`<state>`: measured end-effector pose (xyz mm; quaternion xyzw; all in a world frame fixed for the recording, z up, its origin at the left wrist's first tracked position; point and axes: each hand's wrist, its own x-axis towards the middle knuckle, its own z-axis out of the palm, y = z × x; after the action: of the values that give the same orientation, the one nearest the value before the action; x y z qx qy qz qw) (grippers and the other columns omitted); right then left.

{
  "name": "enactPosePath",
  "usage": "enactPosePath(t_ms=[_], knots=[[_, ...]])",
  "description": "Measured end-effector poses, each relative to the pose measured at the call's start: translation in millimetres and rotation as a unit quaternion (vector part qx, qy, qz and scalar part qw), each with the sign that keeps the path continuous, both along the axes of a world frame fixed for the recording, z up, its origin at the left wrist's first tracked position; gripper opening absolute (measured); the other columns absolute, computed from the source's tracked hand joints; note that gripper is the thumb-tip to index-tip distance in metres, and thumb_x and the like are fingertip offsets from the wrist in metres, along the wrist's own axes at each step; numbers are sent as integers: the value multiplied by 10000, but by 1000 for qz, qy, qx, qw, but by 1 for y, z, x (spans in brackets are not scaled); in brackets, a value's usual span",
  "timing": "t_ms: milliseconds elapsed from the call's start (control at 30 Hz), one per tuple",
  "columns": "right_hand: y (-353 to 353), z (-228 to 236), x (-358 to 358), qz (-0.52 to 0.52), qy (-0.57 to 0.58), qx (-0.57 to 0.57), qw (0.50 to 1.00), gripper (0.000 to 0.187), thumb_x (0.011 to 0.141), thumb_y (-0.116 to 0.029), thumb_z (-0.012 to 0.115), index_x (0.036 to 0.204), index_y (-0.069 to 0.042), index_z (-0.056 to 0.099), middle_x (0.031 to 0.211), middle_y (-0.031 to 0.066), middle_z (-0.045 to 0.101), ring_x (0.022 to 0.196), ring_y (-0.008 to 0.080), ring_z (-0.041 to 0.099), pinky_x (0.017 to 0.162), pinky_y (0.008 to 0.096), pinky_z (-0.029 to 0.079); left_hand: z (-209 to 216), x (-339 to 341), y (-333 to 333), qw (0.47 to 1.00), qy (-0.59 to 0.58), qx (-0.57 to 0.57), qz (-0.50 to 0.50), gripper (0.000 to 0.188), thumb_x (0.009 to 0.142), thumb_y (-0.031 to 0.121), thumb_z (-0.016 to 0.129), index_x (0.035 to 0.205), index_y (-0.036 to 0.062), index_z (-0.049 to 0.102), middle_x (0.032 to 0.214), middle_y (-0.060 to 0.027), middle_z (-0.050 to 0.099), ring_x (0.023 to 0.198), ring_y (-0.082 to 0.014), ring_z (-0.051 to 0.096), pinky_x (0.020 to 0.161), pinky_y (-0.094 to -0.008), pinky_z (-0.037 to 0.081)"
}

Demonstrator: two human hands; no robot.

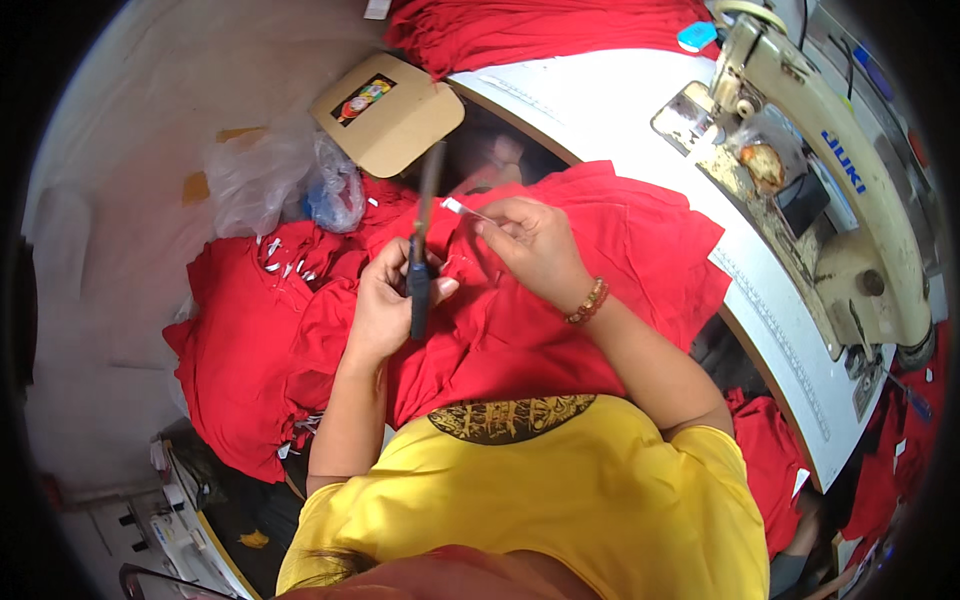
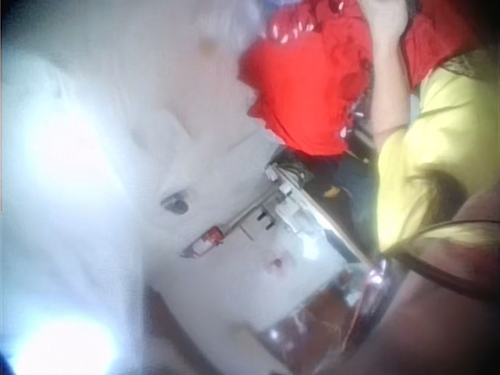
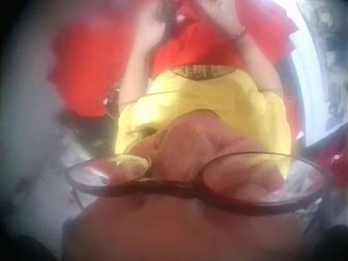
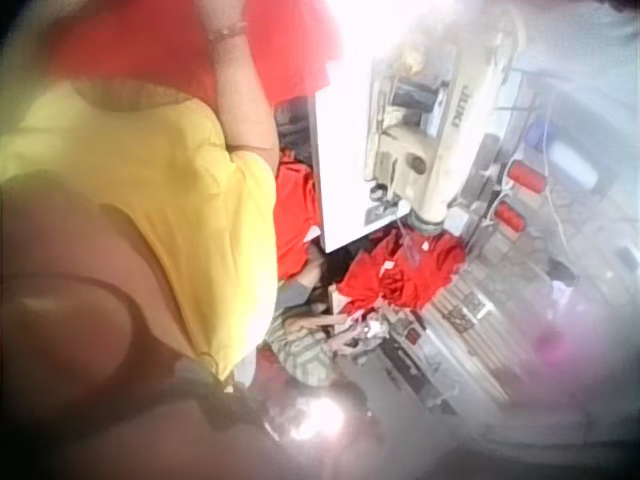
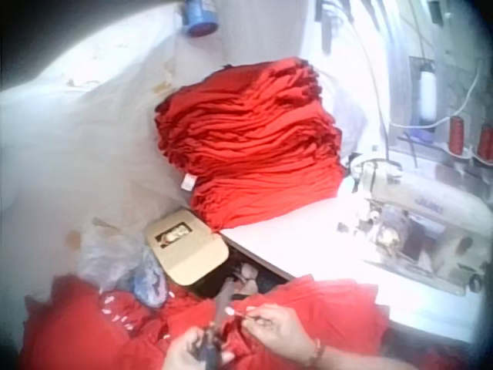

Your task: The person uses scissors to trim white threads and tags from a stack of red garments. They repeatedly pick up a garment, cut the excess material, and place the item back on the pile.

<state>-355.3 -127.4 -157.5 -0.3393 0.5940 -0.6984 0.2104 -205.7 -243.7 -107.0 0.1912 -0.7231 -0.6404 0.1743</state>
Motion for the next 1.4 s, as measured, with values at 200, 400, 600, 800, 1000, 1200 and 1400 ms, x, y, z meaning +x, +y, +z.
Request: enactPosePath(t_ms=[200, 400, 600, 800, 1000, 1200, 1400], knots=[[-2, -4, 18, 35, -78, -51, 995, 133, 842, -22, 628, 961, 15, 675, 830, 37, 644, 735, 62, 572, 640, 197, 461, -7, 1, -4, 987, 75, 78, 122, 227, 786, 22, 709, 897, 35, 512, 789, -30, 609, 723, -74, 578, 659, -204, 469], [0, 3, 19, 30, 8, -32, 999, 136, 854, -35, 616, 967, 4, 679, 860, 55, 663, 752, 78, 600, 676, 210, 478, -6, -15, -6, 983, 111, 110, 94, 254, 762, -66, 686, 920, 20, 507, 948, -132, 646, 874, -150, 623, 802, -261, 506], [1, -4, 27, 81, -142, -87, 983, 153, 867, -6, 587, 1013, 27, 616, 910, 55, 668, 823, 83, 624, 733, 207, 497, -9, -18, 14, 989, 93, 88, 73, 309, 740, -75, 707, 934, 13, 482, 956, -135, 635, 866, -153, 621, 785, -256, 507], [4, 1, 35, 74, -159, -70, 982, 137, 876, -11, 574, 1007, 19, 602, 888, 54, 662, 835, 80, 614, 732, 203, 492, -20, -16, 8, 980, 109, 138, 98, 315, 713, -87, 725, 915, 34, 516, 843, -66, 625, 781, -123, 614, 717, -225, 509], [45, -35, -11, 43, 1, -70, 997, 153, 899, -138, 580, 883, 14, 582, 763, 31, 598, 706, 69, 538, 655, 212, 454, -13, 9, 4, 984, 82, 105, 121, 349, 680, -118, 731, 907, 41, 519, 809, -49, 624, 742, -126, 608, 695, -236, 502], [52, -33, -9, -44, -65, 80, 994, 224, 828, -206, 659, 816, -5, 560, 675, 10, 524, 636, 78, 493, 574, 244, 418, -26, 19, 10, 993, 81, 19, 86, 352, 686, -159, 691, 900, 24, 479, 857, -99, 624, 827, -159, 623, 763, -274, 510], [19, -23, -18, -25, 122, 185, 975, 139, 862, -120, 651, 922, -10, 589, 745, -44, 538, 648, 1, 448, 572, 190, 401, -15, 18, 16, 996, 65, -38, 55, 363, 670, -167, 699, 899, 12, 481, 849, -106, 625, 824, -176, 632, 752, -291, 525]])
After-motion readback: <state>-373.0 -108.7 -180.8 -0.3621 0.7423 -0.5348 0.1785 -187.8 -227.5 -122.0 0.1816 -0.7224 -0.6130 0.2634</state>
